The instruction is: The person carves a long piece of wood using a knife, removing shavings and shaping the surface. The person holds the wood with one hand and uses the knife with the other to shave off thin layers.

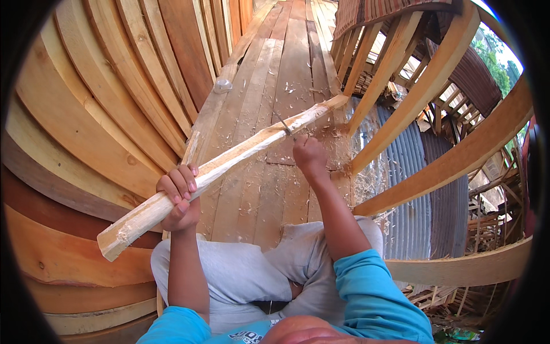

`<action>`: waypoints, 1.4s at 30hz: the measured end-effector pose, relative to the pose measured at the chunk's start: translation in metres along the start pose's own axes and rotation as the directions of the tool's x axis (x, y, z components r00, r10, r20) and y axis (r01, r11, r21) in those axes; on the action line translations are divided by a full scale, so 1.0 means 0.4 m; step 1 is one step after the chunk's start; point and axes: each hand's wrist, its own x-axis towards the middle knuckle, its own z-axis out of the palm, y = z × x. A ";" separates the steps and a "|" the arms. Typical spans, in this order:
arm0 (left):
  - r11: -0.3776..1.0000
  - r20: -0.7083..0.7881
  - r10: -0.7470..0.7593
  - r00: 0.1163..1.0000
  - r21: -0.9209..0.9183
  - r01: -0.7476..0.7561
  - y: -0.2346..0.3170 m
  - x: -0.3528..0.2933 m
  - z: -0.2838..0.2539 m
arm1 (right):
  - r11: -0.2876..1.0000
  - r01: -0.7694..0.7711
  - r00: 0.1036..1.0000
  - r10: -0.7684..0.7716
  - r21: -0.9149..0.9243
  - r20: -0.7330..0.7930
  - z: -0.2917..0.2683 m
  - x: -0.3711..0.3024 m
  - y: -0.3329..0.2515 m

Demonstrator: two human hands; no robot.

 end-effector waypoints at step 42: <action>0.999 -0.432 -0.004 0.902 -0.036 -0.013 -0.008 -0.029 -0.064 | 0.974 0.224 0.873 -0.198 -0.007 0.445 -0.052 -0.221 -0.271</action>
